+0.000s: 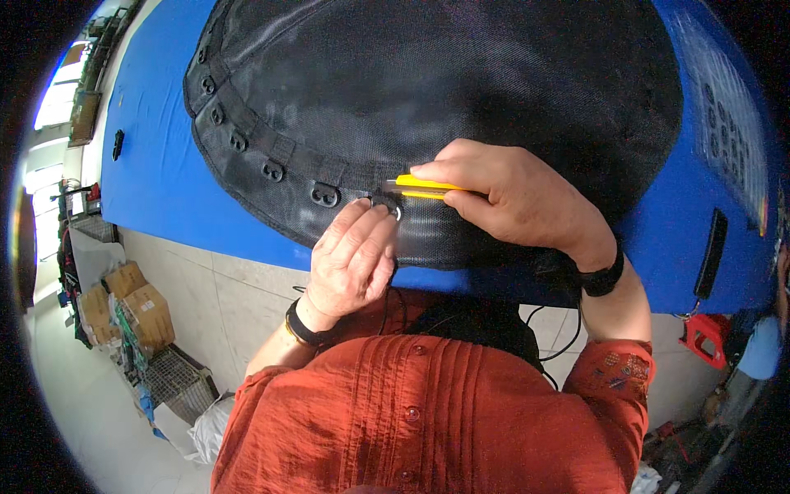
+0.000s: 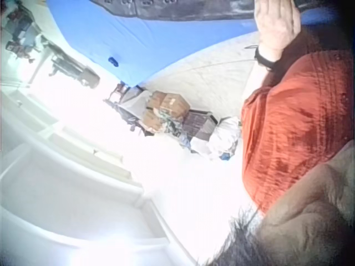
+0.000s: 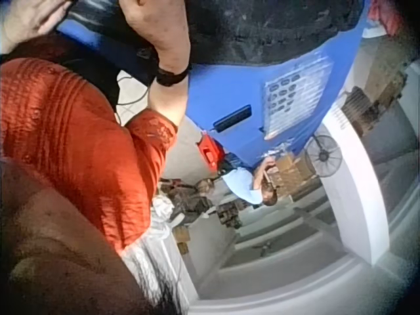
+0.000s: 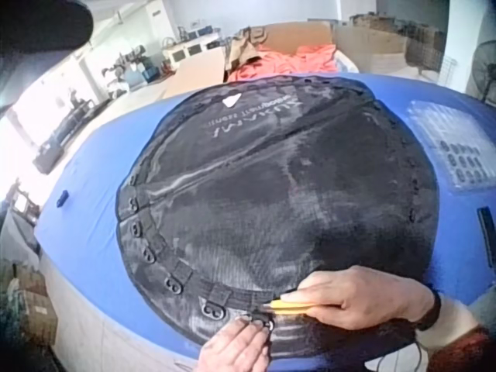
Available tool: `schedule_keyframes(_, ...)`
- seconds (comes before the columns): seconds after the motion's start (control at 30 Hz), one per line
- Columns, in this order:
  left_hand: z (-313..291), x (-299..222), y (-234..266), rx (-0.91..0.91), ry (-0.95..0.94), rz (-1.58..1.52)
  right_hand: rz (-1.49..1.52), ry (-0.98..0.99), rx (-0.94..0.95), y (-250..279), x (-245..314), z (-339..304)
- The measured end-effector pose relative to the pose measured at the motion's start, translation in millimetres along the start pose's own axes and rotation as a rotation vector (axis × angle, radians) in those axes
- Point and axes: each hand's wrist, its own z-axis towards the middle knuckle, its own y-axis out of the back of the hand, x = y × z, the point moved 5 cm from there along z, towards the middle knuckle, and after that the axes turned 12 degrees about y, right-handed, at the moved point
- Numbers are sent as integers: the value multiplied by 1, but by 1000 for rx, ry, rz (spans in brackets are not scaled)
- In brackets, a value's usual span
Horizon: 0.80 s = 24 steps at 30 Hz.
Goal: Trim the excess fabric from the edge of a circular black product using a utility knife.
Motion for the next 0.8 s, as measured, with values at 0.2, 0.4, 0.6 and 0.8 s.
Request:
schedule_keyframes(0.2,0,1,0,0,4,-3,-40,2,28,1,0,1)
schedule_keyframes(0.4,0,1,0,0,8,-4,-49,9,23,0,0,1)
schedule_keyframes(0.6,0,1,-1,8,10,0,-64,15,16,-3,0,1)
schedule_keyframes(0.8,0,1,0,13,19,6,-62,2,36,-4,0,1)
